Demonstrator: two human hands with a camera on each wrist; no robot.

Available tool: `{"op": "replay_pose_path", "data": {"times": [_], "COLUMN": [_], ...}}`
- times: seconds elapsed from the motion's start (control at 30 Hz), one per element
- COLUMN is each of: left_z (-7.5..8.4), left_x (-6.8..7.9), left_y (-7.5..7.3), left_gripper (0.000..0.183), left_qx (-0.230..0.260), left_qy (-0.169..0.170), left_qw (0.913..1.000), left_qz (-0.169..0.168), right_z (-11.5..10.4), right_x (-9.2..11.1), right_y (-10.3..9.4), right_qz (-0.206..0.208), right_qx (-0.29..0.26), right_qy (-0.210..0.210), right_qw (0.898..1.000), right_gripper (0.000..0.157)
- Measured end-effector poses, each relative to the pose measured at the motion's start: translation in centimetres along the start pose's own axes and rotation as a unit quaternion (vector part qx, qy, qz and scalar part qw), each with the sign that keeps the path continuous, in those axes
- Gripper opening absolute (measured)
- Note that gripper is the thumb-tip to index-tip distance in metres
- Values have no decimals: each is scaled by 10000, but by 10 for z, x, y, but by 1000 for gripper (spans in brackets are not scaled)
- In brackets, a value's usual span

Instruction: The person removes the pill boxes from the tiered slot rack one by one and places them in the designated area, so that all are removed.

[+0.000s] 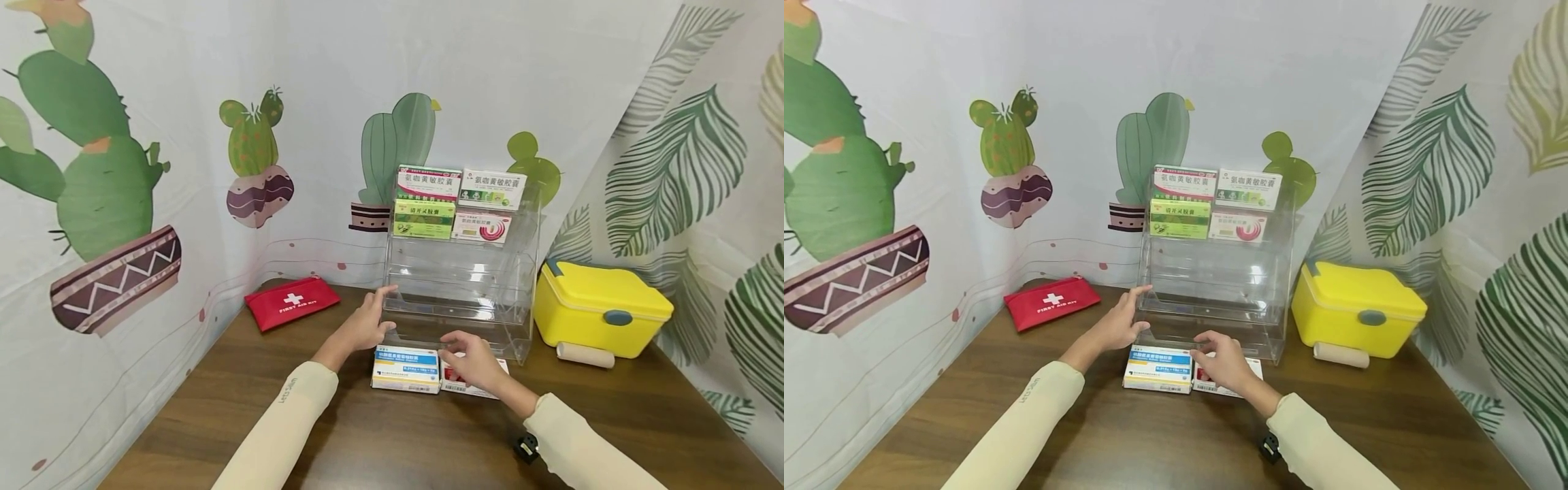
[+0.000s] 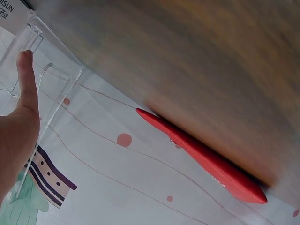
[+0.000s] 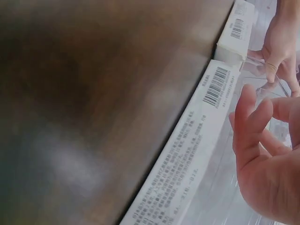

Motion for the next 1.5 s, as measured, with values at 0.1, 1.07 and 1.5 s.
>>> {"op": "replay_pose_path", "data": {"times": [0.1,1.07,1.5], "left_z": [0,3,1], "left_x": [0,1,2], "left_y": [0,-4,-5], "left_gripper": [79,78,79], "left_qx": [22,-106,-142], "left_qy": [8,28,-65], "left_qw": [10000,9999,9998], "left_qz": [-24,80,120], "right_z": [-4,-19,-29], "right_x": [1,-10,-27], "right_y": [1,-25,-59], "right_qz": [-44,111,976], "right_qx": [-15,-520,-789], "right_qy": [-159,-123,-222], "right_qw": [9999,9985,9918], "right_gripper": [33,39,32]}}
Point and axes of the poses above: each hand's wrist, its own x-axis away from the middle knuckle, its own y-axis out of the palm, z = x × y, the point moved 7 cm from there along -x, towards the middle knuckle, and after that the axes turned 5 degrees about -x, right-handed, at the moved point
